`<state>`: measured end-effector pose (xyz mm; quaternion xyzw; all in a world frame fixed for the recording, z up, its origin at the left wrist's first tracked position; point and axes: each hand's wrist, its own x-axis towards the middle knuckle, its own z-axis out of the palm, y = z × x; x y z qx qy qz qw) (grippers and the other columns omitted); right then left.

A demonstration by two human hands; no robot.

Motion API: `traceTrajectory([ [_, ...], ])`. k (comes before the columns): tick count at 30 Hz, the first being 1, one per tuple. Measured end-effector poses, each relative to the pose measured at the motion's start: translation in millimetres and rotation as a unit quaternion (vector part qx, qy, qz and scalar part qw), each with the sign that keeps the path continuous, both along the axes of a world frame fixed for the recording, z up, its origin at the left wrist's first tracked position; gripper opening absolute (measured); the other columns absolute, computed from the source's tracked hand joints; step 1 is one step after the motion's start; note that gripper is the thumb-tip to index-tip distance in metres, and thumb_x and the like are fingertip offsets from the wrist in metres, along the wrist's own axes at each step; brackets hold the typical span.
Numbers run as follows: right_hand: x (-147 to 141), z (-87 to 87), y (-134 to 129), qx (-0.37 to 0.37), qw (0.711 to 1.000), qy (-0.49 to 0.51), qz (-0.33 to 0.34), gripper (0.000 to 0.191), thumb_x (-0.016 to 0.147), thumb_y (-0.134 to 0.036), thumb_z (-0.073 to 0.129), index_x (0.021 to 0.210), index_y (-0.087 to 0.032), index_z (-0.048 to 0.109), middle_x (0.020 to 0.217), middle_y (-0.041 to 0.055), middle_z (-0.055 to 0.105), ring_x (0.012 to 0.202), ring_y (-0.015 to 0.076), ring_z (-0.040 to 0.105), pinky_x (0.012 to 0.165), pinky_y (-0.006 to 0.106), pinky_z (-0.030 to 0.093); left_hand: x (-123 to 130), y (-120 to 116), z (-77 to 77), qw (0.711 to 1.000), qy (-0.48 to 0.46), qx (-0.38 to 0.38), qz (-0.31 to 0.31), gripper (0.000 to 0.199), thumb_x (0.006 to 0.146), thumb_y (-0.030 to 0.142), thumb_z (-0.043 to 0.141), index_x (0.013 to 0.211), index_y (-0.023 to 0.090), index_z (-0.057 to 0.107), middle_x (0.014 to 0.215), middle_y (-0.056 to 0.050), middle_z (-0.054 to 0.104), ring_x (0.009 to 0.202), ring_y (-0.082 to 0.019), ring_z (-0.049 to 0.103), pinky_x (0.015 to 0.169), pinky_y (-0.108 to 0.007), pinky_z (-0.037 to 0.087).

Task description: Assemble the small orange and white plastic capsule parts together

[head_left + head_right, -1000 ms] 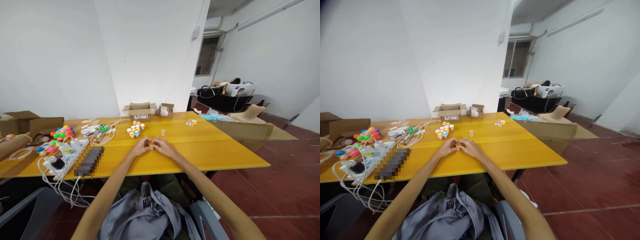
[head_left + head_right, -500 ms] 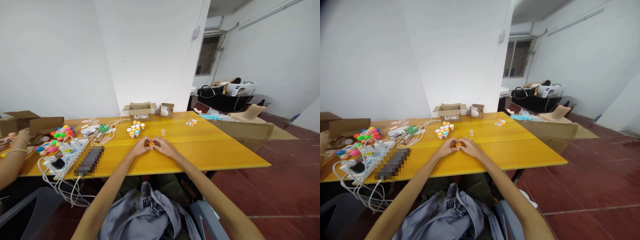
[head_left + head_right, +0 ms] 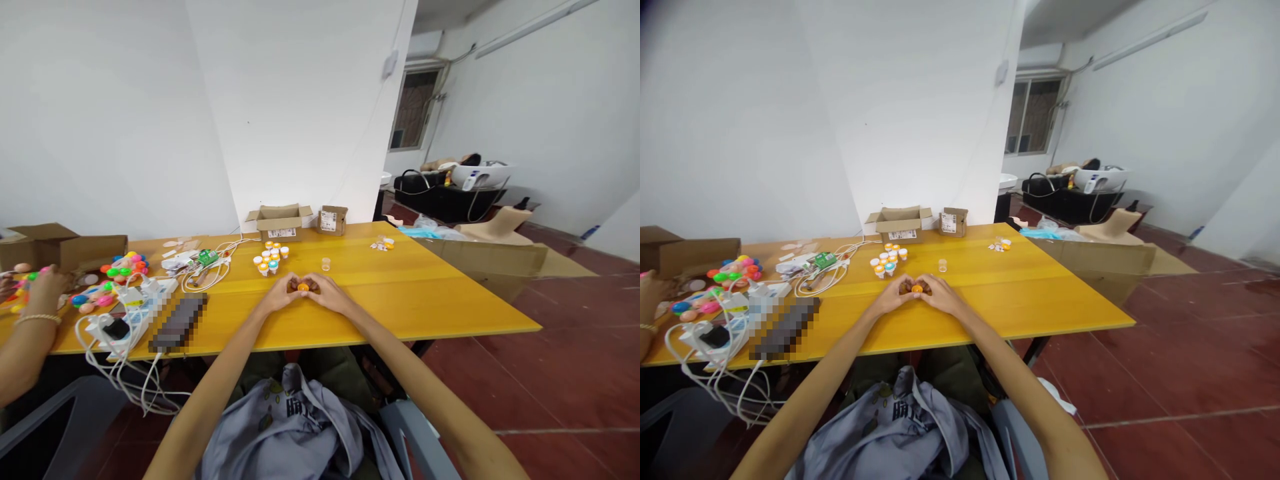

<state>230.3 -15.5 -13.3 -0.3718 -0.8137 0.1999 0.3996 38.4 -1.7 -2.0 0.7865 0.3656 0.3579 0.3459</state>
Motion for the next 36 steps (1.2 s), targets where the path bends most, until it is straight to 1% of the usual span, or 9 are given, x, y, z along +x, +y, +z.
traceTrajectory([
  [8,0.4,0.5,-0.3,-0.005,1.000,-0.016,-0.007,0.024,0.082,-0.031,0.067,0.103,-0.022,0.063,0.098,0.0051,0.070,0.084,0.0187,0.066,0.077,0.032,0.053,-1.0,1.3,-0.8,1.000,0.005,0.007,-0.002,0.037,0.076,0.053,0.071,0.089,0.020,0.062,0.081,-0.001,0.062,0.078,-0.017,0.057,0.074,-0.031,0.048],
  [14,1.1,0.9,-3.8,0.017,0.999,-0.036,-0.030,0.029,0.080,-0.033,0.071,0.106,-0.024,0.062,0.104,0.0049,0.070,0.092,0.0209,0.067,0.081,0.033,0.052,0.1,1.0,0.4,1.000,0.010,0.006,-0.002,0.036,0.076,0.053,0.071,0.085,0.019,0.061,0.080,-0.001,0.063,0.077,-0.017,0.056,0.074,-0.030,0.047],
  [17,1.4,-0.3,-2.5,0.047,0.996,-0.028,-0.076,0.020,0.086,-0.036,0.064,0.103,-0.025,0.063,0.102,0.0052,0.070,0.092,0.0212,0.066,0.081,0.033,0.051,0.4,1.4,-0.5,1.000,0.010,0.003,-0.002,0.036,0.075,0.052,0.071,0.086,0.019,0.060,0.080,0.000,0.062,0.075,-0.016,0.056,0.074,-0.030,0.047],
  [20,5.1,-3.4,3.9,0.073,0.986,-0.009,-0.147,0.013,0.092,-0.032,0.054,0.099,-0.025,0.062,0.098,0.0064,0.070,0.091,0.0221,0.066,0.080,0.034,0.051,0.3,1.1,-1.8,1.000,0.018,0.008,0.003,0.036,0.075,0.051,0.072,0.090,0.020,0.060,0.081,0.000,0.061,0.076,-0.016,0.056,0.076,-0.031,0.048],
  [25,18.3,-11.7,18.4,0.126,0.964,0.014,-0.234,0.022,0.095,-0.023,0.042,0.102,-0.026,0.063,0.094,0.0091,0.068,0.092,0.0267,0.062,0.083,0.039,0.049,-0.4,0.3,-2.2,0.998,0.034,0.057,-0.002,0.037,0.076,0.046,0.073,0.102,0.022,0.063,0.096,-0.003,0.063,0.090,-0.021,0.058,0.088,-0.035,0.047],
  [27,22.1,-14.5,22.1,0.133,0.958,0.011,-0.254,0.024,0.094,-0.022,0.041,0.103,-0.026,0.063,0.091,0.0092,0.067,0.091,0.0278,0.061,0.083,0.041,0.048,-0.7,0.1,-1.4,0.995,0.052,0.082,-0.004,0.033,0.078,0.045,0.072,0.101,0.022,0.065,0.097,-0.004,0.063,0.095,-0.022,0.057,0.093,-0.037,0.045],
  [30,23.2,-16.0,23.7,0.135,0.958,-0.010,-0.251,0.022,0.093,-0.020,0.043,0.099,-0.026,0.064,0.092,0.0088,0.067,0.090,0.0274,0.060,0.084,0.041,0.049,-0.8,0.2,-0.2,0.992,0.080,0.099,-0.003,0.024,0.082,0.044,0.066,0.092,0.022,0.067,0.090,-0.003,0.061,0.093,-0.023,0.055,0.096,-0.039,0.042],
  [33,20.2,-15.0,22.4,0.128,0.966,-0.044,-0.221,0.019,0.093,-0.021,0.047,0.096,-0.025,0.065,0.100,0.0099,0.066,0.096,0.0273,0.059,0.088,0.042,0.048,-0.5,1.1,-0.1,0.991,0.089,0.102,-0.003,0.020,0.083,0.041,0.065,0.087,0.022,0.067,0.086,-0.003,0.060,0.089,-0.022,0.054,0.096,-0.039,0.041],
  [36,17.0,-14.5,20.8,0.127,0.971,-0.075,-0.189,0.017,0.093,-0.025,0.051,0.094,-0.025,0.068,0.100,0.0105,0.065,0.099,0.0274,0.059,0.091,0.043,0.048,-0.1,2.5,-0.8,0.991,0.082,0.101,-0.001,0.020,0.081,0.042,0.067,0.085,0.021,0.068,0.084,-0.003,0.059,0.088,-0.022,0.053,0.095,-0.039,0.041],
])
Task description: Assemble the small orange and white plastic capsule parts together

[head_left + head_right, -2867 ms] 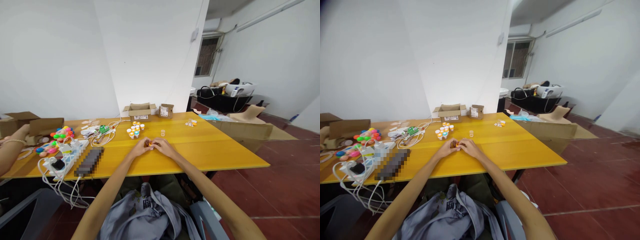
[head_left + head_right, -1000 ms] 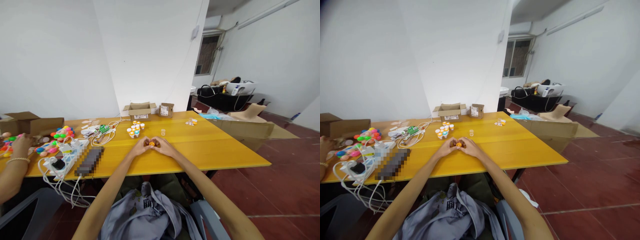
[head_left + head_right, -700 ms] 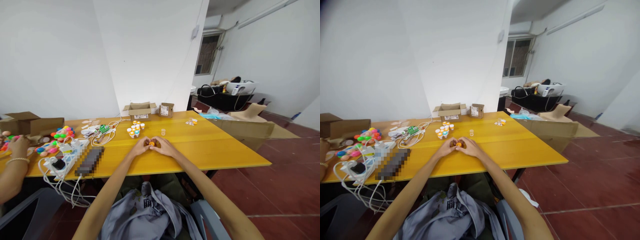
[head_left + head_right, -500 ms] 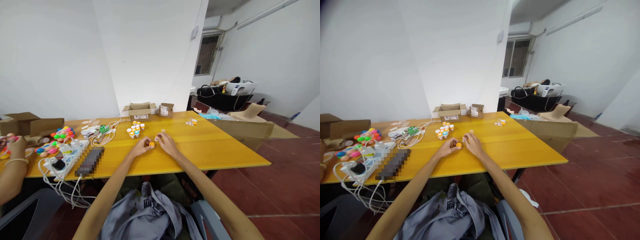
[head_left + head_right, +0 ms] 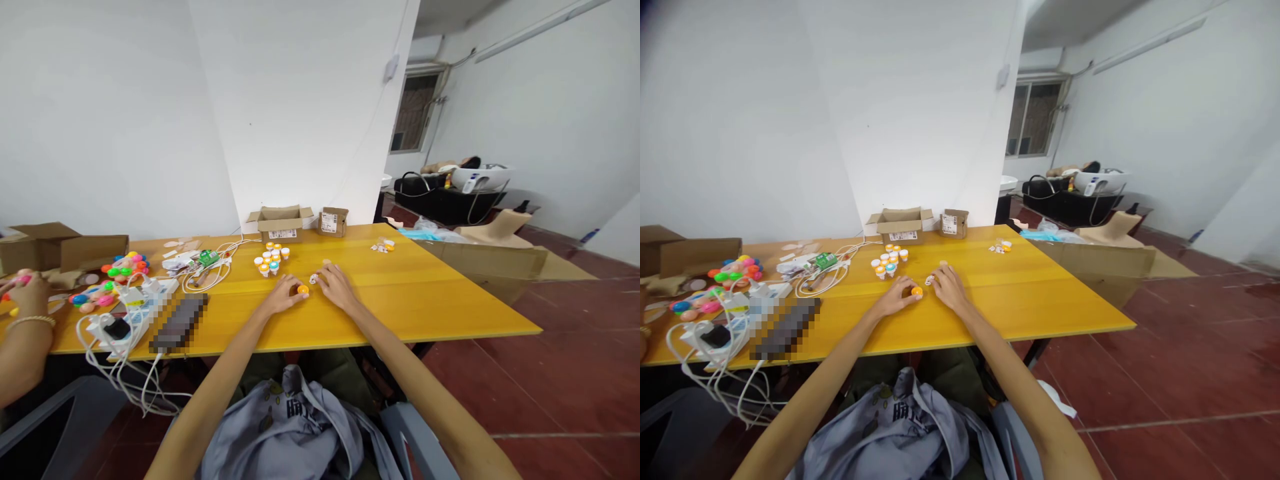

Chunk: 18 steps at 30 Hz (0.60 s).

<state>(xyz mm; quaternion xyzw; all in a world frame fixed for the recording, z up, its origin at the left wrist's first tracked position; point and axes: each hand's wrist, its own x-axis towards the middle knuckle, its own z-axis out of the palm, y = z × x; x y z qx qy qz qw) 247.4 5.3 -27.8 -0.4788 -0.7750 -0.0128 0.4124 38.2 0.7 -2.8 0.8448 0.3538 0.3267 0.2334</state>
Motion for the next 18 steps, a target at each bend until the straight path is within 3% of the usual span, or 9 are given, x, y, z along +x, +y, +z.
traceTrajectory([
  [8,-1.4,-1.8,-1.1,0.006,0.998,-0.046,0.051,0.017,0.093,-0.026,0.054,0.092,-0.026,0.071,0.097,0.0090,0.063,0.096,0.0250,0.059,0.087,0.042,0.050,-0.6,2.1,-1.6,1.000,0.013,-0.008,0.012,0.024,0.080,0.045,0.068,0.088,0.022,0.071,0.087,-0.004,0.061,0.090,-0.023,0.052,0.094,-0.039,0.042],
  [18,-3.8,2.3,-5.6,-0.002,0.997,-0.046,0.060,0.015,0.093,-0.025,0.054,0.088,-0.025,0.067,0.095,0.0082,0.064,0.094,0.0244,0.060,0.087,0.040,0.049,-0.4,-0.3,0.8,1.000,0.011,0.001,0.010,0.018,0.081,0.039,0.066,0.085,0.022,0.069,0.084,-0.003,0.059,0.089,-0.023,0.052,0.090,-0.037,0.043],
])
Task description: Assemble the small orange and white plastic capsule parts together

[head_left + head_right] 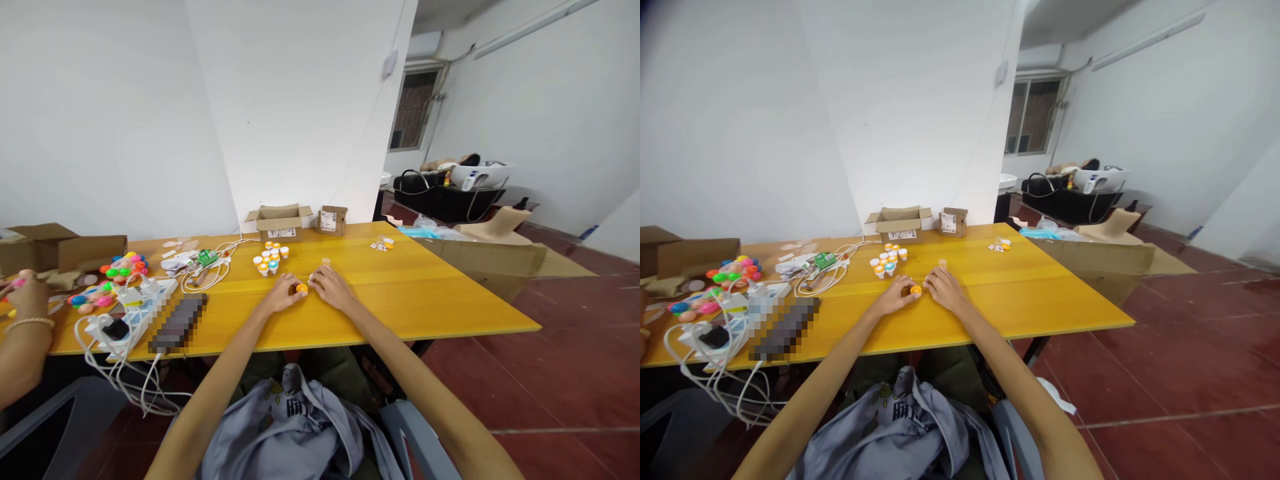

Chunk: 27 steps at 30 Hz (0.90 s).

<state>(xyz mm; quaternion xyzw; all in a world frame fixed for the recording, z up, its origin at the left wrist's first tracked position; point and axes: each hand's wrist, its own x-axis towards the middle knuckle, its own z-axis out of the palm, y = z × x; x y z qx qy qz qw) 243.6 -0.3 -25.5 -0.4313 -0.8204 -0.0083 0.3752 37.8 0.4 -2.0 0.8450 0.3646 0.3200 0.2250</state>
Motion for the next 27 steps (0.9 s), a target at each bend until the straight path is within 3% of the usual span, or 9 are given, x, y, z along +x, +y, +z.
traceTrajectory([
  [8,4.2,-1.3,5.3,-0.016,0.994,0.002,-0.104,0.032,0.089,-0.008,0.044,0.101,-0.023,0.068,0.106,0.0132,0.064,0.100,0.0289,0.057,0.089,0.043,0.047,-1.3,0.9,-1.6,1.000,-0.014,0.000,0.001,0.021,0.080,0.039,0.068,0.092,0.022,0.067,0.090,-0.004,0.060,0.092,-0.023,0.054,0.092,-0.038,0.044],
  [12,2.3,-2.2,2.8,-0.022,0.992,-0.057,-0.109,0.046,0.083,0.000,0.046,0.115,-0.025,0.066,0.120,0.0123,0.060,0.109,0.0281,0.053,0.093,0.041,0.044,-2.7,2.5,-2.8,0.999,-0.033,0.015,0.007,0.023,0.080,0.035,0.068,0.099,0.022,0.066,0.095,-0.004,0.062,0.095,-0.023,0.056,0.093,-0.038,0.046],
  [15,-1.0,-1.2,-0.4,-0.021,0.989,-0.091,-0.113,0.040,0.086,-0.003,0.046,0.110,-0.025,0.069,0.123,0.0111,0.059,0.114,0.0269,0.051,0.092,0.039,0.044,-4.6,5.5,-3.7,0.998,-0.035,0.045,0.030,0.021,0.080,0.024,0.065,0.101,0.022,0.065,0.097,-0.004,0.062,0.096,-0.023,0.057,0.094,-0.039,0.046],
  [21,-1.6,1.5,-0.1,-0.007,0.989,-0.090,-0.116,0.024,0.092,-0.015,0.050,0.093,-0.024,0.071,0.112,0.0112,0.062,0.106,0.0257,0.054,0.090,0.038,0.046,-9.2,16.8,-10.7,0.986,-0.039,0.109,0.118,0.031,0.076,0.005,0.058,0.101,0.023,0.065,0.099,-0.003,0.064,0.099,-0.023,0.057,0.095,-0.040,0.046],
  [27,1.7,-1.3,4.2,0.012,0.990,-0.082,-0.114,0.025,0.093,-0.015,0.048,0.090,-0.023,0.071,0.098,0.0106,0.065,0.099,0.0254,0.057,0.085,0.038,0.048,-8.8,19.7,-16.4,0.983,0.005,0.155,0.100,0.028,0.083,0.008,0.057,0.102,0.025,0.068,0.099,-0.005,0.065,0.102,-0.024,0.057,0.092,-0.039,0.046],
])
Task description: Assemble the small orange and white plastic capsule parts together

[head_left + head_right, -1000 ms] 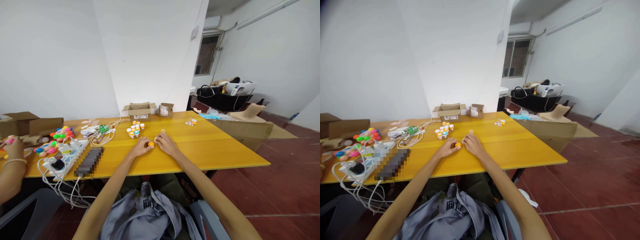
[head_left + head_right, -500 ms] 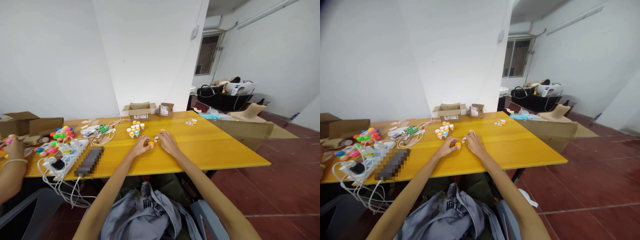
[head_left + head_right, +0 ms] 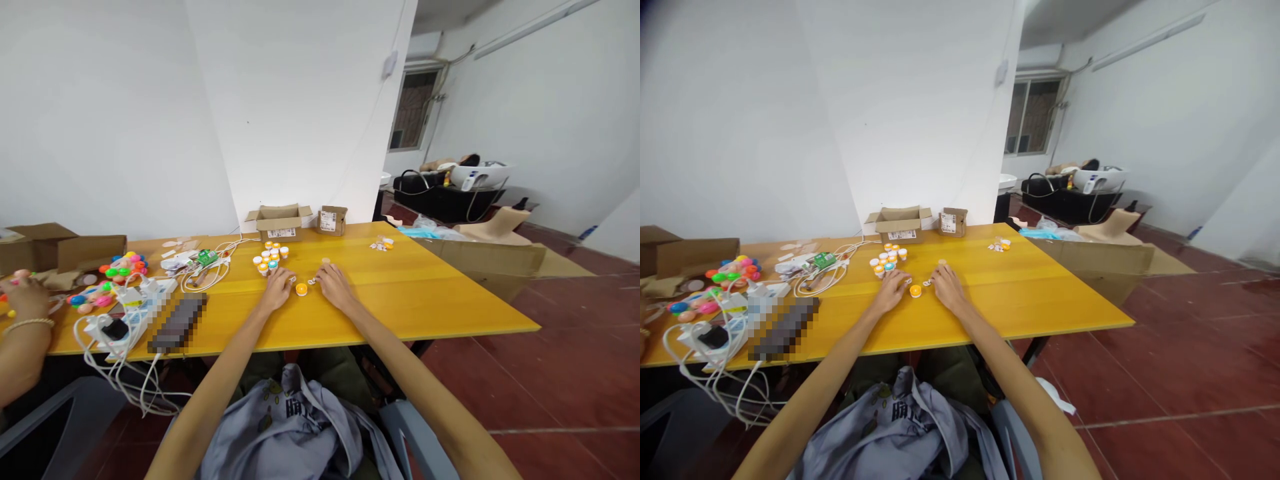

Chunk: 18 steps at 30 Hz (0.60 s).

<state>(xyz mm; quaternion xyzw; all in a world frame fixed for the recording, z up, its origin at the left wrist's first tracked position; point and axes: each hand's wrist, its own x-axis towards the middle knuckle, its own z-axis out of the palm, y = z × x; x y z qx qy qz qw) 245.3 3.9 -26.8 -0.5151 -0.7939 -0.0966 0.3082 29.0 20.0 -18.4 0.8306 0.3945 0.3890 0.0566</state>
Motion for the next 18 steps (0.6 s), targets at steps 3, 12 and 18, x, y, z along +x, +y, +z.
traceTrajectory([
  [3,0.9,-1.6,1.5,0.013,1.000,0.006,0.002,0.025,0.093,-0.016,0.048,0.087,-0.023,0.071,0.093,0.0100,0.066,0.096,0.0247,0.058,0.084,0.037,0.049,0.6,-1.9,-0.2,1.000,0.023,0.007,-0.017,0.027,0.087,0.011,0.054,0.105,0.026,0.068,0.100,-0.005,0.065,0.103,-0.024,0.055,0.093,-0.038,0.045],
  [12,-0.8,-2.8,1.0,0.001,1.000,0.009,0.000,0.021,0.093,-0.019,0.051,0.087,-0.023,0.070,0.093,0.0098,0.067,0.096,0.0242,0.061,0.085,0.037,0.050,-1.8,3.3,-4.3,1.000,0.029,-0.005,-0.006,0.033,0.088,0.010,0.052,0.112,0.027,0.068,0.106,-0.005,0.066,0.107,-0.024,0.054,0.094,-0.038,0.045],
  [18,-3.1,0.7,-1.8,-0.029,0.999,0.033,-0.029,0.021,0.094,-0.021,0.049,0.088,-0.024,0.069,0.094,0.0092,0.070,0.091,0.0230,0.064,0.081,0.034,0.050,-0.7,4.8,-7.1,0.998,0.043,-0.033,-0.018,0.027,0.087,0.010,0.054,0.102,0.025,0.071,0.102,-0.006,0.067,0.103,-0.024,0.057,0.092,-0.038,0.046],
])
